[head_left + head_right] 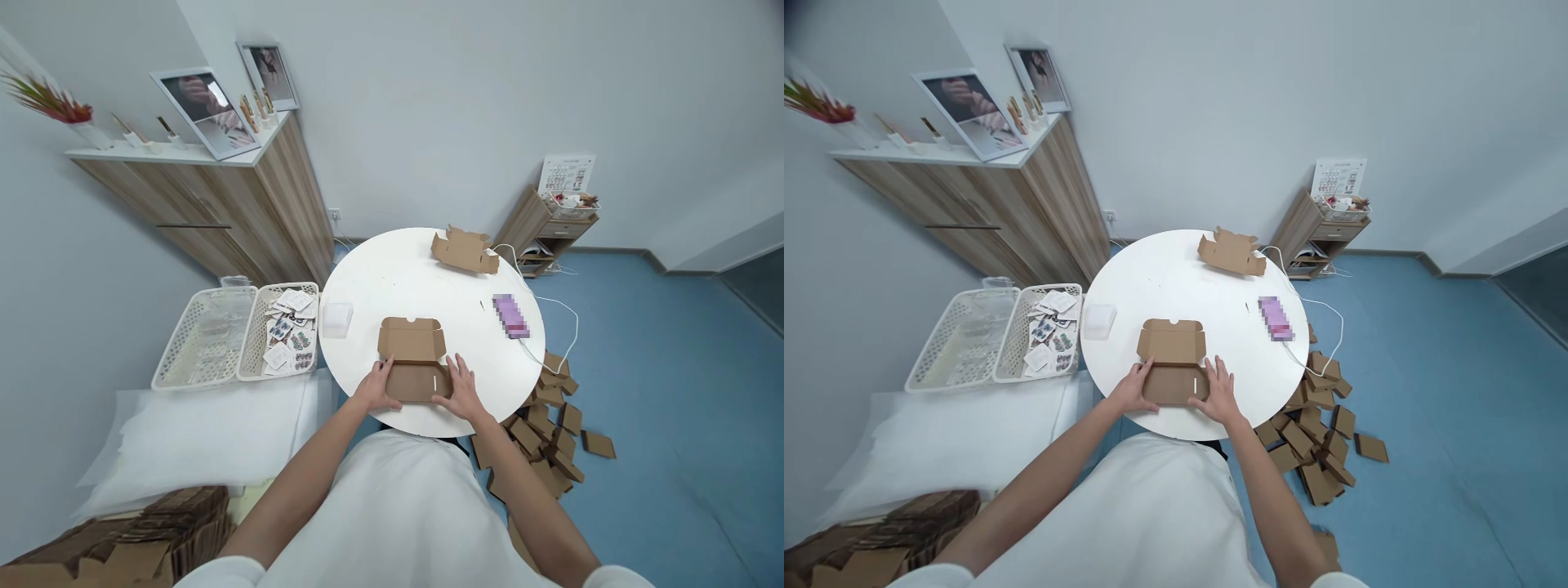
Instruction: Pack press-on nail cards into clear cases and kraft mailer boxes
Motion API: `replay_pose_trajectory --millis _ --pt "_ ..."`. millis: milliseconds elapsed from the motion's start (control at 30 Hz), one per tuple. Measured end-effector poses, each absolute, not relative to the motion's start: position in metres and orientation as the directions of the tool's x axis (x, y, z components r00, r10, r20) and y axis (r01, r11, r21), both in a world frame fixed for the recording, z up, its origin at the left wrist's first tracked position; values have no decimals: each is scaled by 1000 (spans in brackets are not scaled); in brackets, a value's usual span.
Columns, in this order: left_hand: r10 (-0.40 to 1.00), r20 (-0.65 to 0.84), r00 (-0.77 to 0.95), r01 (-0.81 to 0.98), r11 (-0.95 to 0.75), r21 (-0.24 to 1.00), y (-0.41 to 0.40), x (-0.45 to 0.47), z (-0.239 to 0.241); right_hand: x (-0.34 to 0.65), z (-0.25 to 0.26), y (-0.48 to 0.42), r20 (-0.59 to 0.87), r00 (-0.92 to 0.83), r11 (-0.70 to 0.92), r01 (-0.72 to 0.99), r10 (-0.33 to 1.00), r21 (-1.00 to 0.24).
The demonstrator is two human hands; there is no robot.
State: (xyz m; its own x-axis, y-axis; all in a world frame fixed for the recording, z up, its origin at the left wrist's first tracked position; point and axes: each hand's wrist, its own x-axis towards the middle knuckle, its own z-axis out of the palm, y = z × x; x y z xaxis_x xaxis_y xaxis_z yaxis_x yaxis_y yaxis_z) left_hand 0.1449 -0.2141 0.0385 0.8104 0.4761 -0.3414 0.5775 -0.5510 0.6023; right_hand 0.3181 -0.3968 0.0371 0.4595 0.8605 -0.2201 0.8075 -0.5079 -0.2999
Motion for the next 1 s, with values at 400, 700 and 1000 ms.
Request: replay_pose_trajectory --millis 400,700,1000 --pt "504 -343 793 597 -530 602 -220 145 36 312 30 -390 -122 625 -464 420 771 -780" --pt "550 -335 765 615 -472 632 -232 150 35 310 32 -378 -310 683 -573 194 662 -796" --pt "726 -199 658 525 -253 813 -252 132 8 310 24 -384 -314 770 -753 306 556 -582"
